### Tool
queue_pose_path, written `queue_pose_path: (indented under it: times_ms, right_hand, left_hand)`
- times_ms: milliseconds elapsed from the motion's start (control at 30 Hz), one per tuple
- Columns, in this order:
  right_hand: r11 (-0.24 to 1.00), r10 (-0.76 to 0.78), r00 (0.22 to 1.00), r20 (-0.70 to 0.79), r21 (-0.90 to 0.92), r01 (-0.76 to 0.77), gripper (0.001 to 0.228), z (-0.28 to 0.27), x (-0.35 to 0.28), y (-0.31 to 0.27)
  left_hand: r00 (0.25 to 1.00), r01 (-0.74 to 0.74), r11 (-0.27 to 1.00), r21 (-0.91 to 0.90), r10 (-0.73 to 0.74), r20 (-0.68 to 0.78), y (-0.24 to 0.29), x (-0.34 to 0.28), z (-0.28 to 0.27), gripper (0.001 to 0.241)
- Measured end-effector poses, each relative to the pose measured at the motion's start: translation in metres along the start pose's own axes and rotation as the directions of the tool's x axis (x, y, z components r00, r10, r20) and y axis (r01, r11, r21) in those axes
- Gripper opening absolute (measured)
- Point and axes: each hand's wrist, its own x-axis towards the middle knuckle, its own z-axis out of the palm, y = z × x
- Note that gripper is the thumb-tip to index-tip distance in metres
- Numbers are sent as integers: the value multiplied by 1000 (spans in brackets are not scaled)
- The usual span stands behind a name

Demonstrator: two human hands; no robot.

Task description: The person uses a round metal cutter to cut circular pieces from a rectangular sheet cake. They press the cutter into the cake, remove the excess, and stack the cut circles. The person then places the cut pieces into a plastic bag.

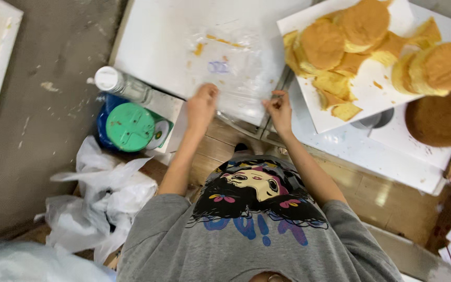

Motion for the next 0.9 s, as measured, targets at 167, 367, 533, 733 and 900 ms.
queue_pose_path:
  times_ms: [167, 367, 533, 733, 900]
  right_hand:
    - [969, -152, 961, 229, -158, 190, 33, -28, -37, -51]
    - [828, -493, 809, -320, -457, 324, 42, -196, -20, -76]
    - [957, -163, 598, -784, 23, 291, 62, -367, 72, -57]
    - [929, 98, 954, -284, 369, 14, 77, -389, 97, -49]
    - [994, -103, 980, -169, 27, 109, 68, -354, 79, -95]
  left_hand:
    - [979, -188, 979, 75, 193, -60, 10, 17, -22, 16]
    - [552, -744, 665, 62, 560, 619, 4, 5, 4, 15]
    - [564, -669, 722, 175, 339, 753, -12, -13, 36, 7]
    - [873, -426, 880, 211, 339, 350, 8, -1, 28, 61]
    - [972, 77, 991, -109, -50, 230, 55, 10, -11, 67]
